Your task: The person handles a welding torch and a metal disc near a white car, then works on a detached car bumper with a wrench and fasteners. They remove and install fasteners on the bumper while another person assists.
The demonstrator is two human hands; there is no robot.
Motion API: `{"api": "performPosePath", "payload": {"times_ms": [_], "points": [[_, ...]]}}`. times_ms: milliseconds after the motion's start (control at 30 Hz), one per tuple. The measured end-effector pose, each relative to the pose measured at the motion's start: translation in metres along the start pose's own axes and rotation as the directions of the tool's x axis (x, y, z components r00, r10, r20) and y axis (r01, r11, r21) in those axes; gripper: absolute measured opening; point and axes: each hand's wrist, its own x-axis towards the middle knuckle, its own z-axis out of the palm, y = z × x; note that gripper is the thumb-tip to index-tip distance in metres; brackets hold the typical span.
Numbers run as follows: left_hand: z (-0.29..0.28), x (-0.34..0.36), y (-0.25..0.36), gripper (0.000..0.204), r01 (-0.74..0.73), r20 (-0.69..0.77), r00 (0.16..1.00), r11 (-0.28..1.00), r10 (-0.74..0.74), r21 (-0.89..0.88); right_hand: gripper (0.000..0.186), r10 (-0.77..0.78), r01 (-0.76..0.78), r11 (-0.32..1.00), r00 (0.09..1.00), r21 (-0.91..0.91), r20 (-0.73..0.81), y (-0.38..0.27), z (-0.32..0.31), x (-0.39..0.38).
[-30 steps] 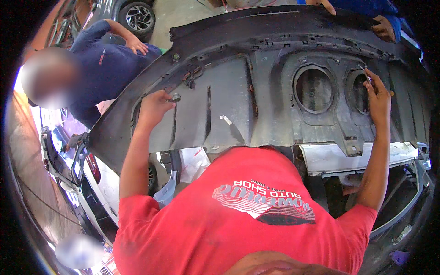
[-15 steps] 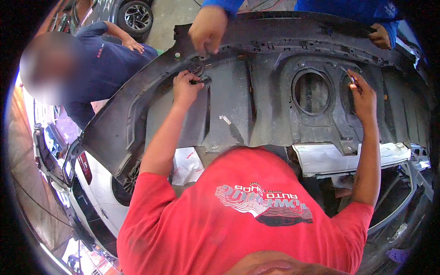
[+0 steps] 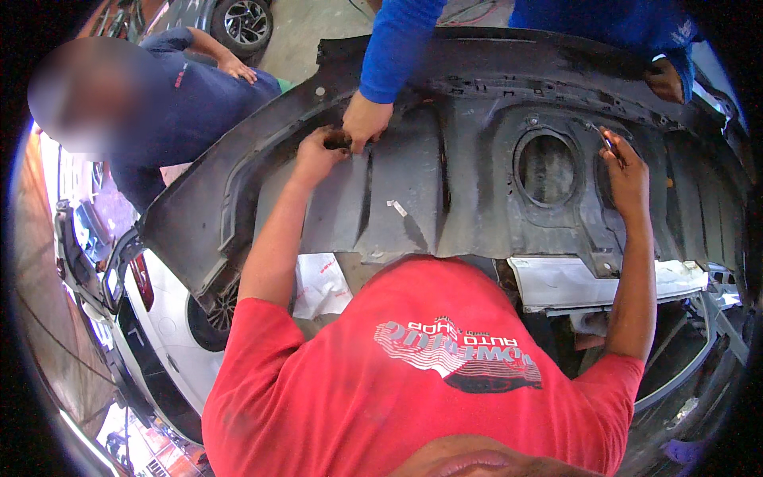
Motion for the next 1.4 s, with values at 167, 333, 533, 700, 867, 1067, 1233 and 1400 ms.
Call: {"api": "performPosePath", "payload": {"times_ms": [167,333,533,700,867,1067,1233,1400], "points": [[-0.010,-0.004,-0.002,0.061,0.127,0.059,0.991,0.986,-0.121,-0.110,0.036,0.039,-0.038,0.999,0.999,-0.035,0.034,-0.017,0.008,0.005],[-0.019,-0.012,0.000,0.075,0.049,-0.014,0.998,0.970,-0.053,-0.238,0.036,-0.042,0.045,0.998,0.997,-0.040,0.066,-0.046,0.015,0.012],[-0.024,-0.019,-0.011,0.066,0.024,0.026,1.000,0.963,-0.018,-0.270,0.037,-0.018,0.024,0.998,0.994,-0.057,0.108,-0.072,0.013,0.016],[-0.026,-0.018,-0.023,0.050,-0.066,0.017,0.998,0.998,0.066,0.003,0.038,-0.017,0.017,1.000,1.000,-0.010,0.020,-0.065,0.012,0.010],[-0.030,-0.010,-0.026,0.052,-0.167,0.118,0.978,0.985,0.169,-0.032,0.041,0.160,-0.165,0.984,0.985,-0.065,-0.068,-0.028,-0.012,0.007],[-0.026,-0.008,-0.012,0.054,-0.260,0.132,0.961,0.956,0.243,0.136,0.042,0.284,-0.284,0.959,0.958,0.013,-0.027,0.017,-0.017,0.042],[-0.029,-0.008,-0.011,0.045,-0.213,0.118,0.973,0.971,0.200,0.108,0.050,0.000,0.033,0.993,0.959,-0.111,0.283,0.042,0.013,0.082],[-0.038,-0.021,0.000,0.040,-0.262,0.019,0.965,0.947,0.263,0.184,0.036,-0.058,0.052,0.998,0.949,0.030,0.309,0.047,0.024,0.104]]}}
